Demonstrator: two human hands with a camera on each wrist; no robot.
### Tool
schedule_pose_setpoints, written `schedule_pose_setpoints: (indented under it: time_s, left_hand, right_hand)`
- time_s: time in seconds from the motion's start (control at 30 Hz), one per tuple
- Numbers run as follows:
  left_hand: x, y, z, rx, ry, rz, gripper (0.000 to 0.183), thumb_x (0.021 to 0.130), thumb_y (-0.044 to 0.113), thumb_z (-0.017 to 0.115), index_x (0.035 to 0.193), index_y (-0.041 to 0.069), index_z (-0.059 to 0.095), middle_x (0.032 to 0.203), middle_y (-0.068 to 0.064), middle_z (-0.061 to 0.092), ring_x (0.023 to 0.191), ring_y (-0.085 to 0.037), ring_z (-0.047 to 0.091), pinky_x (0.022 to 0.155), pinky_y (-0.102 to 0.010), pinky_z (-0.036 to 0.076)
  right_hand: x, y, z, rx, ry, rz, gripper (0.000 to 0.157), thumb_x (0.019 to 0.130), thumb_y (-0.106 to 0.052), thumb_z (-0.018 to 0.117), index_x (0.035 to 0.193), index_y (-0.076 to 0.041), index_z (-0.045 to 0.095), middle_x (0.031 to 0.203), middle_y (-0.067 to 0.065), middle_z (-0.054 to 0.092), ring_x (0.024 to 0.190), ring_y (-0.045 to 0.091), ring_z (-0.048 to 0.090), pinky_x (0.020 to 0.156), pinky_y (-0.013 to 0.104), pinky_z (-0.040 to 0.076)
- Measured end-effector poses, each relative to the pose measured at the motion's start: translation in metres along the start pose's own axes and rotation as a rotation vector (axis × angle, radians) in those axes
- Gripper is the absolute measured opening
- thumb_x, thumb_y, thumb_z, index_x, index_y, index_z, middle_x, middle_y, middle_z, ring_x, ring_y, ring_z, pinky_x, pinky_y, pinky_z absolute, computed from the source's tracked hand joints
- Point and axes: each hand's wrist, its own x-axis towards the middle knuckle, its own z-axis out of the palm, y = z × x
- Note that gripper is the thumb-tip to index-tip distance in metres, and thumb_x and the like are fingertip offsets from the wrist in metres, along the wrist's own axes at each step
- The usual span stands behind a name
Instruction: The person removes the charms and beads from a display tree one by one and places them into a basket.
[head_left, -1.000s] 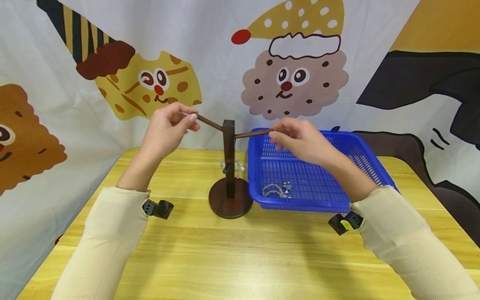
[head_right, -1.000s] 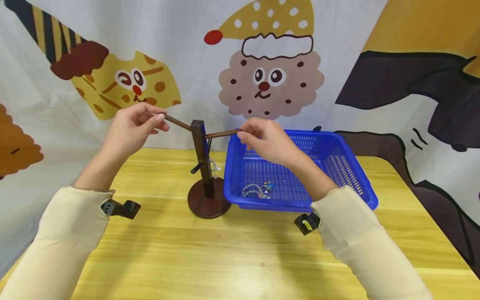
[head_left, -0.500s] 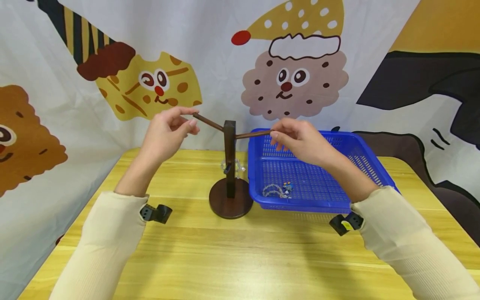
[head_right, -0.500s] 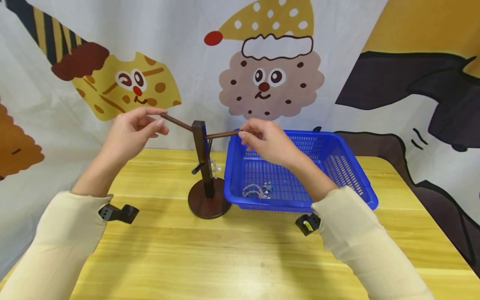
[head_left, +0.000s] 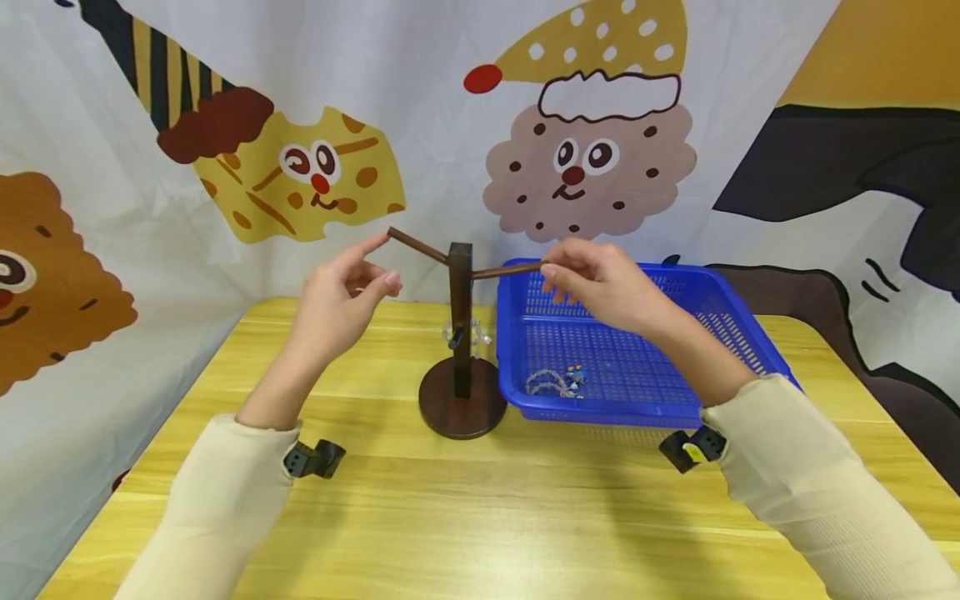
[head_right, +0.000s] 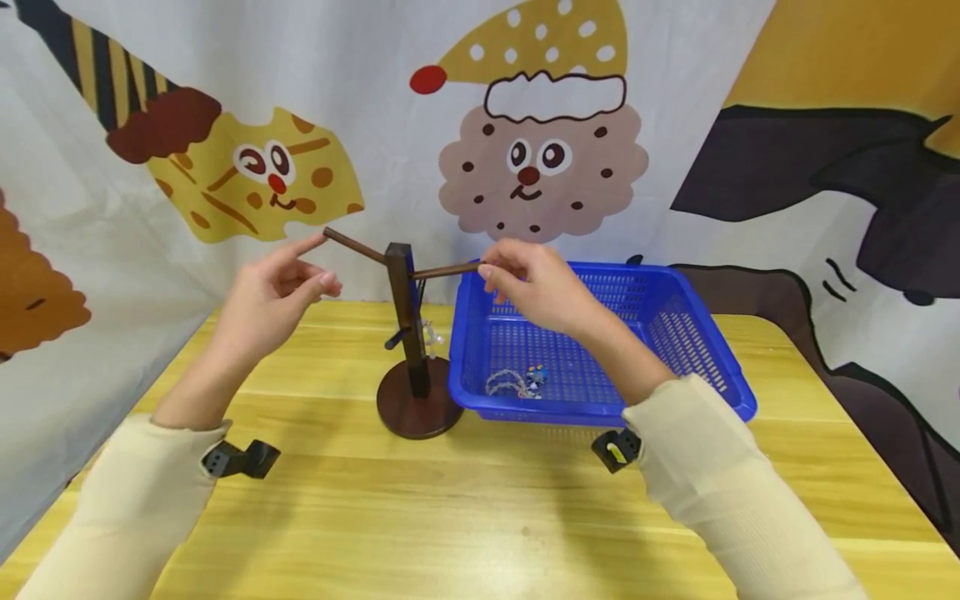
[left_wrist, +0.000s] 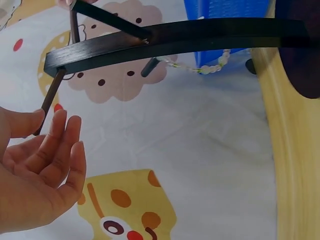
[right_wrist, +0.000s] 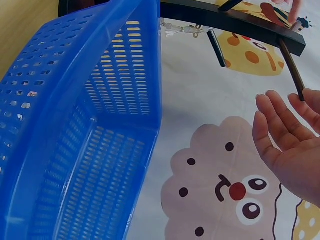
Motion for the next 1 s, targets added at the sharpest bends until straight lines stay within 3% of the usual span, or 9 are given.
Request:
schedule_pose_setpoints:
  time_s: [0.3, 0.77, 1.0]
  left_hand:
    - [-0.015, -0.008, 0.015, 0.004, -0.078, -0.013, 0.024, 0.091, 0.01, 0.06, 0.113, 0.001, 0.062, 0.086, -0.013, 0.067, 0.077, -0.025, 0.064, 0.073, -0.04, 0.05]
    - [-0.03, 0.003, 0.035, -0.013, -0.178, 0.07, 0.011, 0.088, 0.014, 0.066, 0.092, 0.004, 0.065, 0.083, -0.003, 0.067, 0.075, -0.016, 0.063, 0.069, -0.032, 0.052]
    - [-0.031, 0.009, 0.039, 0.002, -0.195, 0.058, 0.011, 0.085, 0.015, 0.069, 0.088, 0.005, 0.066, 0.082, -0.002, 0.067, 0.075, -0.015, 0.063, 0.069, -0.032, 0.052]
  right_hand:
    - [0.001, 0.0, 0.0, 0.005, 0.001, -0.007, 0.018, 0.098, -0.01, 0.048, 0.1, 0.001, 0.061, 0.084, 0.01, 0.062, 0.074, 0.019, 0.058, 0.07, 0.038, 0.05]
    - [0.0, 0.0, 0.0, 0.008, -0.008, 0.008, 0.017, 0.098, -0.011, 0.048, 0.099, 0.0, 0.061, 0.085, 0.009, 0.062, 0.076, 0.021, 0.059, 0.07, 0.036, 0.05]
    - [0.0, 0.0, 0.0, 0.015, -0.008, 0.005, 0.017, 0.098, -0.011, 0.048, 0.099, 0.001, 0.061, 0.085, 0.01, 0.062, 0.076, 0.021, 0.059, 0.072, 0.041, 0.05]
